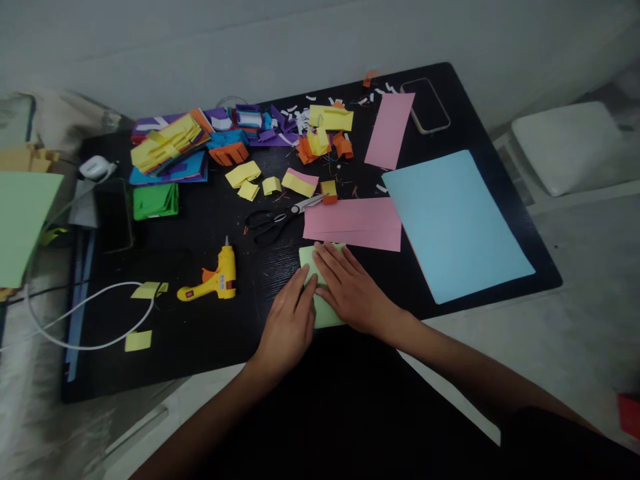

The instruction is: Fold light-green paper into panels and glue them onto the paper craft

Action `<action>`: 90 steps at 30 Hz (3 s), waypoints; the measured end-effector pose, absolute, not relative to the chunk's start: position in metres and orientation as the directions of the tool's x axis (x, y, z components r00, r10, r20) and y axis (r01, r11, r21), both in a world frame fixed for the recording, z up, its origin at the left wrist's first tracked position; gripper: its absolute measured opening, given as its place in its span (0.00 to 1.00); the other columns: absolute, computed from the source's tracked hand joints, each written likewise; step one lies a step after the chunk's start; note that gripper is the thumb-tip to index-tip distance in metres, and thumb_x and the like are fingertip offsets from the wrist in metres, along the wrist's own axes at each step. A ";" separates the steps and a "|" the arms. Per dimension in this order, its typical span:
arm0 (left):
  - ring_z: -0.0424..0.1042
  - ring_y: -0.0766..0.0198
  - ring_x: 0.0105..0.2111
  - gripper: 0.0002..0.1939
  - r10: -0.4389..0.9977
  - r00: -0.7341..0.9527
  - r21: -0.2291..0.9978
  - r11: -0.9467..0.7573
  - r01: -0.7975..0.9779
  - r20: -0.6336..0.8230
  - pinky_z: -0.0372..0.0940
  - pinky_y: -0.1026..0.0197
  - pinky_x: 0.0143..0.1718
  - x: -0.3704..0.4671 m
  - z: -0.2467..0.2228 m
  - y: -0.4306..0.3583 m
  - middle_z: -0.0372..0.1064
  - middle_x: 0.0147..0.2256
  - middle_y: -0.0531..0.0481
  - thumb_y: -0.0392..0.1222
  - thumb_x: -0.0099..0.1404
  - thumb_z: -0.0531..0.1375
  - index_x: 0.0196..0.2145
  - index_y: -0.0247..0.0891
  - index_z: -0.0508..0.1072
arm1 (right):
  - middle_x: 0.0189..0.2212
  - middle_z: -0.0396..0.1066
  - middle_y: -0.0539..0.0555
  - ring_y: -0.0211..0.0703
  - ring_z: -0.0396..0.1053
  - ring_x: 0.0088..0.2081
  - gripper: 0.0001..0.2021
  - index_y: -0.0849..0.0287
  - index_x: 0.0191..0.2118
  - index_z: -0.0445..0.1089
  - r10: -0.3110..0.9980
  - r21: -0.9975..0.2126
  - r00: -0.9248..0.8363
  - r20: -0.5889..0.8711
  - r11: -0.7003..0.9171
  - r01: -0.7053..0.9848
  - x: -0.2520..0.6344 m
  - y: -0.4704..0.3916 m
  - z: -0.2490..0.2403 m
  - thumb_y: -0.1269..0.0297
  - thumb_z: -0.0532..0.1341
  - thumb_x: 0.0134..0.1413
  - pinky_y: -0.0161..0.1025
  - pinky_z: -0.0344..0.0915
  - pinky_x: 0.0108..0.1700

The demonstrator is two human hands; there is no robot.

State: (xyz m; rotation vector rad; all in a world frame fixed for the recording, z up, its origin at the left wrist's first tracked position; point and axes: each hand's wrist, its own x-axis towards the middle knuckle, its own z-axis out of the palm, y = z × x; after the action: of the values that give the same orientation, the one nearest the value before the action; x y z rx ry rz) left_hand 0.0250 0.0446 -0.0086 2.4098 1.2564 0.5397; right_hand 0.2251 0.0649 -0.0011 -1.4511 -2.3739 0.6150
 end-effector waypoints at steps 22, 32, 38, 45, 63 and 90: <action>0.78 0.56 0.54 0.15 0.976 0.214 0.880 -0.067 0.469 -0.040 0.79 0.52 0.51 0.028 0.011 0.080 0.76 0.57 0.45 0.36 0.70 0.62 0.53 0.43 0.78 | 0.71 0.58 0.66 0.65 0.56 0.72 0.27 0.54 0.67 0.63 0.983 -0.662 0.007 0.185 0.120 0.740 0.227 0.065 -0.006 0.58 0.63 0.65 0.67 0.59 0.70; 0.78 0.52 0.56 0.16 0.980 0.185 0.901 -0.009 0.433 -0.079 0.80 0.48 0.52 0.027 0.004 0.077 0.74 0.62 0.44 0.38 0.69 0.63 0.54 0.42 0.79 | 0.56 0.75 0.58 0.49 0.78 0.45 0.24 0.52 0.57 0.70 0.949 -0.945 0.270 -0.165 -0.231 0.233 0.231 0.074 0.002 0.64 0.68 0.55 0.50 0.79 0.46; 0.78 0.51 0.57 0.17 0.980 0.175 0.911 0.016 0.411 -0.096 0.79 0.47 0.52 0.028 0.004 0.076 0.74 0.62 0.44 0.39 0.68 0.64 0.54 0.43 0.80 | 0.42 0.80 0.54 0.49 0.79 0.40 0.36 0.53 0.64 0.65 0.924 -0.927 0.276 -0.263 -0.321 0.192 0.240 0.084 0.007 0.67 0.71 0.48 0.50 0.80 0.45; 0.78 0.51 0.57 0.17 0.980 0.183 0.899 -0.011 0.438 -0.077 0.79 0.48 0.52 0.028 0.001 0.077 0.74 0.62 0.43 0.39 0.69 0.63 0.55 0.42 0.79 | 0.38 0.80 0.52 0.49 0.80 0.40 0.32 0.54 0.61 0.68 0.934 -0.916 0.237 -0.266 -0.321 0.241 0.243 0.090 0.012 0.70 0.71 0.48 0.50 0.78 0.48; 0.62 0.39 0.70 0.34 0.667 0.733 0.281 -0.735 0.617 0.136 0.60 0.39 0.68 0.022 -0.016 0.017 0.63 0.69 0.33 0.49 0.70 0.65 0.68 0.33 0.64 | 0.56 0.72 0.62 0.60 0.73 0.59 0.08 0.53 0.46 0.80 0.981 -0.712 0.079 0.179 0.074 0.698 0.251 0.041 0.005 0.64 0.63 0.66 0.63 0.72 0.60; 0.77 0.61 0.34 0.27 0.839 0.140 0.814 0.544 -0.205 -0.526 0.78 0.63 0.26 0.017 0.028 0.075 0.79 0.40 0.45 0.56 0.56 0.74 0.46 0.34 0.78 | 0.45 0.80 0.55 0.52 0.79 0.46 0.30 0.52 0.58 0.68 0.939 -0.939 -0.023 -0.343 -0.344 -0.030 0.248 0.077 0.031 0.58 0.75 0.51 0.53 0.77 0.50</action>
State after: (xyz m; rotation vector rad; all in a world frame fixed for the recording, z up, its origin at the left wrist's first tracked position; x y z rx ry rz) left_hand 0.0167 0.0746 0.0277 0.6579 1.1998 0.8387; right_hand 0.2482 0.0774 0.0312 -1.4271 -1.0100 1.4922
